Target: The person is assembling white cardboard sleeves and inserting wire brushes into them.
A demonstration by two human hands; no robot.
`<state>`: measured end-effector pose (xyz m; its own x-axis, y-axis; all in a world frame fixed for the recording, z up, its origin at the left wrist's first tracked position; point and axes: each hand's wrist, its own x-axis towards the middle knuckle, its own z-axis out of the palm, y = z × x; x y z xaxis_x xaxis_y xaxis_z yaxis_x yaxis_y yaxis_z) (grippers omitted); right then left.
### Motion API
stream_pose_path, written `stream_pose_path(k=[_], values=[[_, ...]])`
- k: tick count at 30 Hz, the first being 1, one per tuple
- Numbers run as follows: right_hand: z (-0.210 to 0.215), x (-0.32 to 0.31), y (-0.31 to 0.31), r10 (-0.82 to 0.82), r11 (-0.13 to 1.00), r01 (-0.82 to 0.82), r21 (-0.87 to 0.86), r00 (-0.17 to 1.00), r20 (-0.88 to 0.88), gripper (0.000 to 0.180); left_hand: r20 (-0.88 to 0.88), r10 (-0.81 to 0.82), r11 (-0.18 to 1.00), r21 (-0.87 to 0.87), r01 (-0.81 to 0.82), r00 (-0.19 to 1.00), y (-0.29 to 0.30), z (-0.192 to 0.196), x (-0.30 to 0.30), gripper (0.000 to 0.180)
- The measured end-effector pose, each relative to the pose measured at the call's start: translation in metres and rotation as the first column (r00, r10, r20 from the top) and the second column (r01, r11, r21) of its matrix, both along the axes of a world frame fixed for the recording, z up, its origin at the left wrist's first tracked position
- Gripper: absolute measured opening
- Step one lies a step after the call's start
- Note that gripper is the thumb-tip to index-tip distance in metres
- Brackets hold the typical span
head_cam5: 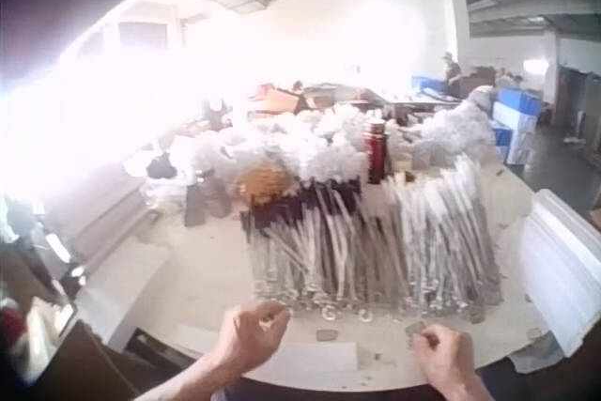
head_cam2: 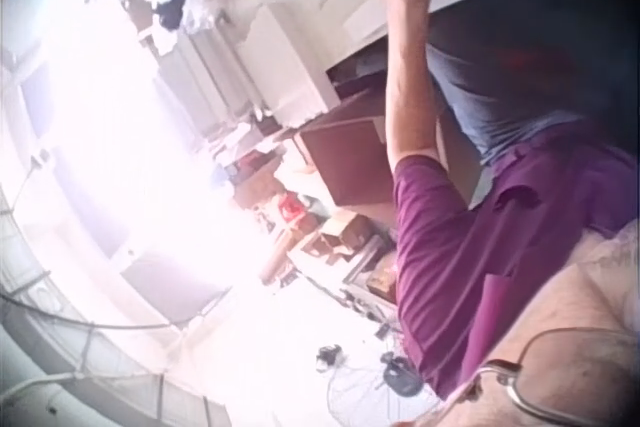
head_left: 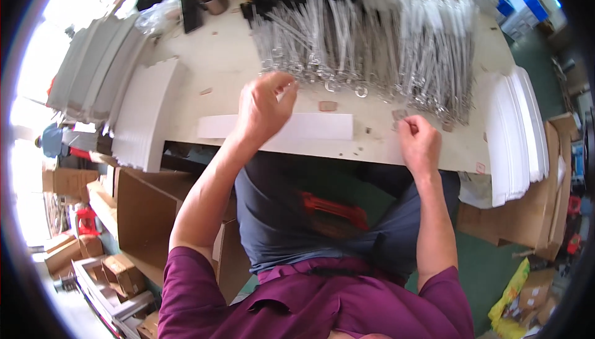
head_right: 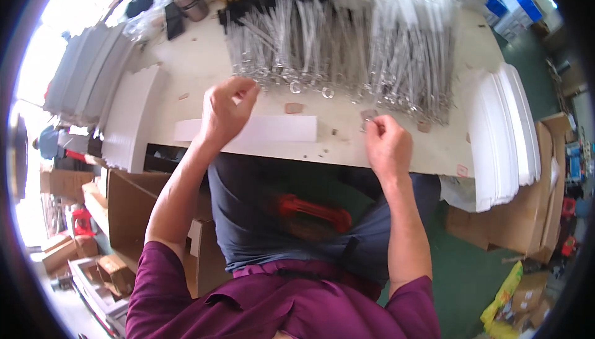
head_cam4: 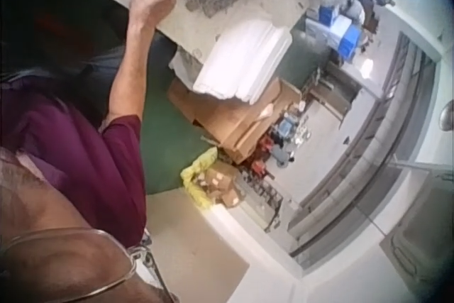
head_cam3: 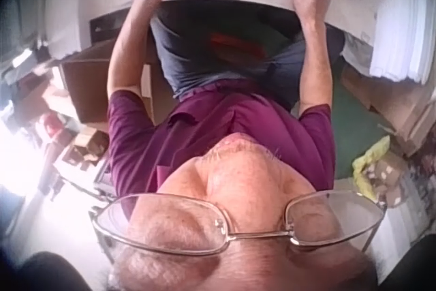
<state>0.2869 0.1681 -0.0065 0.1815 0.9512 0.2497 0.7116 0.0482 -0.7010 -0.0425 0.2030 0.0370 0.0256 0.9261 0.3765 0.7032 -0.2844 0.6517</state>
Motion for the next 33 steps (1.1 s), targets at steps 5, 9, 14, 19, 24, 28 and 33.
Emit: stream_pose_path(k=[5,9,14,19,24,28,33], values=[[0.004,-0.007,0.002,0.015,0.999,-0.015,-0.03,1.0,-0.014,0.027,0.002,0.188,0.98,-0.072,-0.187,0.982,0.041,0.006,-0.052,0.021],[0.01,-0.005,-0.005,-0.029,0.999,0.028,-0.036,0.999,-0.041,0.031,-0.05,0.147,0.978,-0.142,-0.153,0.988,0.074,0.001,-0.061,0.03],[0.001,-0.009,-0.005,-0.03,1.0,0.03,0.003,0.998,-0.058,0.029,-0.217,0.084,0.992,-0.072,-0.102,0.972,0.1,-0.018,-0.054,0.03],[-0.005,-0.001,-0.004,-0.042,0.998,0.046,0.035,0.995,-0.095,0.025,-0.155,0.007,0.982,-0.183,-0.036,0.988,0.103,0.002,-0.054,0.022],[0.003,-0.008,-0.005,-0.014,0.975,0.05,0.215,0.986,-0.168,0.014,-0.046,-0.038,0.99,-0.139,0.032,0.998,0.086,0.03,-0.051,0.013],[0.048,-0.073,0.028,0.3,0.828,-0.397,0.396,0.91,0.286,0.015,-0.021,-0.104,0.991,0.077,0.106,0.994,0.08,0.03,-0.047,0.009],[0.057,-0.164,0.098,0.575,0.511,-0.804,0.305,0.583,0.574,0.03,0.071,-0.113,0.985,0.136,0.103,0.991,0.074,0.026,-0.039,0.008]])
